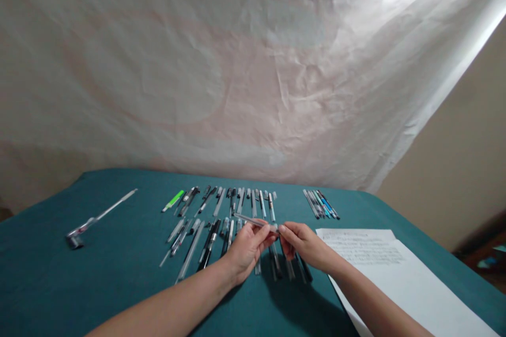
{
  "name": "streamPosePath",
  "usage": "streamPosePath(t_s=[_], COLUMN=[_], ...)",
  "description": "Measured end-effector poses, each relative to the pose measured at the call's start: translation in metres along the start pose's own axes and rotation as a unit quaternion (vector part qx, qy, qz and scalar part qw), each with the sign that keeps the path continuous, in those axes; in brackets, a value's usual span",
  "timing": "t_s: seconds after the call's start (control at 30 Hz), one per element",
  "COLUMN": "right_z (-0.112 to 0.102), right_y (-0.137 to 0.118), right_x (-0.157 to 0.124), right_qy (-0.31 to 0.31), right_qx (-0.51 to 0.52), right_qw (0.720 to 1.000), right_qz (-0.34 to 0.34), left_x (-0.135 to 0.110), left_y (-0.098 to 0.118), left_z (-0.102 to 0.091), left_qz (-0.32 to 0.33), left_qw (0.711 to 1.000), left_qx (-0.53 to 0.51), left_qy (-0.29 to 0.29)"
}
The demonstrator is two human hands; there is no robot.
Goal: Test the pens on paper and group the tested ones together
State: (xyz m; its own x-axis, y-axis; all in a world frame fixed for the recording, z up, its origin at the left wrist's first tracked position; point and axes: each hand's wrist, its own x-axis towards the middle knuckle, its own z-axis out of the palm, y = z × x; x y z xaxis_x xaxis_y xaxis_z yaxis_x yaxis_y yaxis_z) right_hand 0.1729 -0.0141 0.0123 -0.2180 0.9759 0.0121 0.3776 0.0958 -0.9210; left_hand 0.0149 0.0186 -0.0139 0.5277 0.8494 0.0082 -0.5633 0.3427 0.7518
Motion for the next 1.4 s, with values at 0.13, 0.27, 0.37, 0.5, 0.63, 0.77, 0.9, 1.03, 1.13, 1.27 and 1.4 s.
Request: streamPosePath(t_s=[0.13, 0.27, 0.37, 0.5, 0.63, 0.77, 0.9, 1.03, 1.13, 1.27, 1.4], right_z=[0.001, 0.001, -0.001, -0.001, -0.001, -0.006, -0.01, -0.009, -0.014, -0.041, -0.076], right_y=[-0.004, -0.007, -0.009, -0.008, -0.004, -0.001, -0.006, -0.014, -0.019, -0.027, -0.026], right_x=[-0.002, -0.003, -0.004, -0.003, -0.001, 0.002, -0.002, -0.008, -0.01, -0.013, -0.028], right_qy=[-0.009, -0.014, -0.019, -0.017, -0.005, 0.076, 0.072, 0.017, 0.011, 0.102, 0.237], right_qx=[0.035, 0.068, 0.066, 0.072, 0.064, -0.036, -0.16, -0.27, -0.327, -0.34, -0.235], right_qw=[0.999, 0.997, 0.997, 0.996, 0.997, 0.996, 0.978, 0.947, 0.929, 0.917, 0.933], right_qz=[0.009, 0.036, 0.044, 0.041, 0.043, -0.022, -0.114, -0.171, -0.171, -0.184, -0.135], left_x=[-0.001, -0.001, -0.001, -0.001, -0.001, -0.004, -0.012, -0.019, -0.022, -0.023, -0.03], left_y=[0.001, 0.002, 0.002, 0.001, 0.002, 0.003, 0.003, 0.0, -0.002, 0.0, 0.004], left_z=[0.001, 0.001, 0.001, 0.002, 0.003, 0.007, 0.013, 0.021, 0.027, 0.035, 0.047], left_qz=[0.009, 0.01, 0.005, 0.007, 0.006, -0.032, -0.107, -0.169, -0.172, -0.163, -0.109], left_qw=[1.0, 1.0, 1.0, 1.0, 1.0, 0.999, 0.993, 0.979, 0.976, 0.972, 0.935], left_qx=[0.0, 0.003, 0.003, 0.007, 0.008, 0.006, 0.003, 0.016, 0.041, 0.085, 0.271], left_qy=[-0.006, -0.004, -0.01, -0.014, -0.012, -0.005, -0.046, -0.113, -0.124, -0.147, -0.201])
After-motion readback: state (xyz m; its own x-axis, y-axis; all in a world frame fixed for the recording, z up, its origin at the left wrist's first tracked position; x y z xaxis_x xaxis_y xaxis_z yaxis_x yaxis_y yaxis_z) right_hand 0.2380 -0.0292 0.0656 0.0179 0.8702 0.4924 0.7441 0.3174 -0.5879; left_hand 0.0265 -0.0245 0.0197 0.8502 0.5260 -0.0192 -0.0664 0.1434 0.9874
